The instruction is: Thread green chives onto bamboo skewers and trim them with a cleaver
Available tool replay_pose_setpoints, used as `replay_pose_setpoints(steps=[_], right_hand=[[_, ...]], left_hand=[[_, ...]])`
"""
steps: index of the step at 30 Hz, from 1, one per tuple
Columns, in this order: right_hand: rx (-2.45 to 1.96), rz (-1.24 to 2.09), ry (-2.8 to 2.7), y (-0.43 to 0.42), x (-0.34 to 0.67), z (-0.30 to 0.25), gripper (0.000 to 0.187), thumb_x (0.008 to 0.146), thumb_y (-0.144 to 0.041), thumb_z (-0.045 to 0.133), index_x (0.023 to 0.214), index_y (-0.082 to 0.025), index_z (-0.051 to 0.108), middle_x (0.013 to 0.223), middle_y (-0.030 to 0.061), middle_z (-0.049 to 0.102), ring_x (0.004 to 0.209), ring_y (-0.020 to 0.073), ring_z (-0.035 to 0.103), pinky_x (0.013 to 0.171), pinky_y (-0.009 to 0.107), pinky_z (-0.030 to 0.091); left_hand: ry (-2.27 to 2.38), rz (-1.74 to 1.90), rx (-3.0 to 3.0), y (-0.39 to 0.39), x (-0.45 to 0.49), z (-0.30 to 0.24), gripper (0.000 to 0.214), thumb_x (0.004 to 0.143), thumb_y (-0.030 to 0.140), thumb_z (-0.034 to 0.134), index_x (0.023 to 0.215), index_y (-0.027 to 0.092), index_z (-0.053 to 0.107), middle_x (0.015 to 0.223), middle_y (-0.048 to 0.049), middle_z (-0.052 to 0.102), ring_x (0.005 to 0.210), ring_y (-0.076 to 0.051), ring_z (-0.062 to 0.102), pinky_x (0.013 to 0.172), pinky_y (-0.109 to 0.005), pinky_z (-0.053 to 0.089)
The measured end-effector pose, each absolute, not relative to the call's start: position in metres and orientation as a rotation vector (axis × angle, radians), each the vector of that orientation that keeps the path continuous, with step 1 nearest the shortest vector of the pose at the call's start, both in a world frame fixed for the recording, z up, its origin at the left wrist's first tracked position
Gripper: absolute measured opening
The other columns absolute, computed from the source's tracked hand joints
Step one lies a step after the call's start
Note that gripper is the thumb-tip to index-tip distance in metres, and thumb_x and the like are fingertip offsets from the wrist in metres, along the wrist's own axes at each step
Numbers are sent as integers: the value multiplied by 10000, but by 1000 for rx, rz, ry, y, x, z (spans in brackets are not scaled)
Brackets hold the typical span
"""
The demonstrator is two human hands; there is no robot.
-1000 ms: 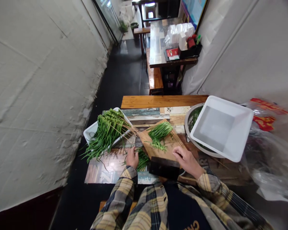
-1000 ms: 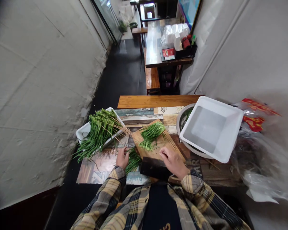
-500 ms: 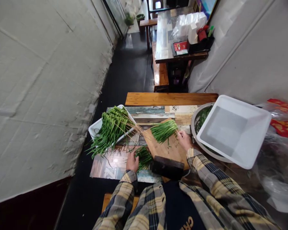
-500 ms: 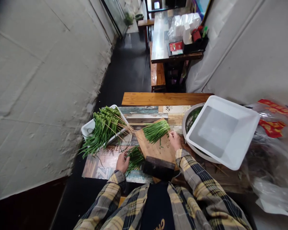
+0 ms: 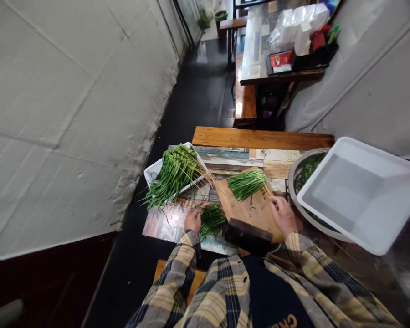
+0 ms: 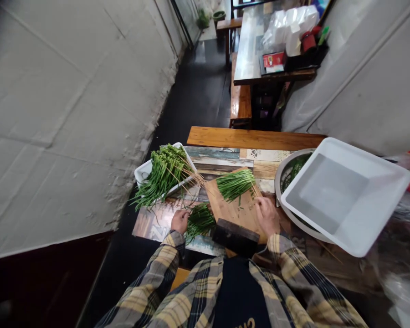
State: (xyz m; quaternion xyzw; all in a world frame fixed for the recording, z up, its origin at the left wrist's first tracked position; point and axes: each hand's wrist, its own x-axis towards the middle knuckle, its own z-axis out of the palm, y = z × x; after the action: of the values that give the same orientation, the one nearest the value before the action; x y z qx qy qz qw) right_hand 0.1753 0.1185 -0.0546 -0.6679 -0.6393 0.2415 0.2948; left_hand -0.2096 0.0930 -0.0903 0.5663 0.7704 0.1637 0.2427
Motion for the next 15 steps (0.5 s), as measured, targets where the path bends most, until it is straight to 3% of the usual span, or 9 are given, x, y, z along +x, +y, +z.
replay_pose_setpoints(steps=[8,15], right_hand=[[-1550,955,-2117,0,159,-80,256,933,-325,385,1031,-240,605,970,66,678,890,193,665,794,320,543],[-1591,999,-1984,-25,152,-107,236,862,-375,455,973,-290,646,962,72,713,860,239,699,767,376,588]], left_hand=[[2198,481,1599,100,-220,-66,134,722,189,629,590,174,607,721,-17,557,624,-121,522,636,-248,454],[2306,701,1696,149,-267,-17,145,828,297,530,830,196,635,826,-49,558,777,-175,560,753,-302,470]])
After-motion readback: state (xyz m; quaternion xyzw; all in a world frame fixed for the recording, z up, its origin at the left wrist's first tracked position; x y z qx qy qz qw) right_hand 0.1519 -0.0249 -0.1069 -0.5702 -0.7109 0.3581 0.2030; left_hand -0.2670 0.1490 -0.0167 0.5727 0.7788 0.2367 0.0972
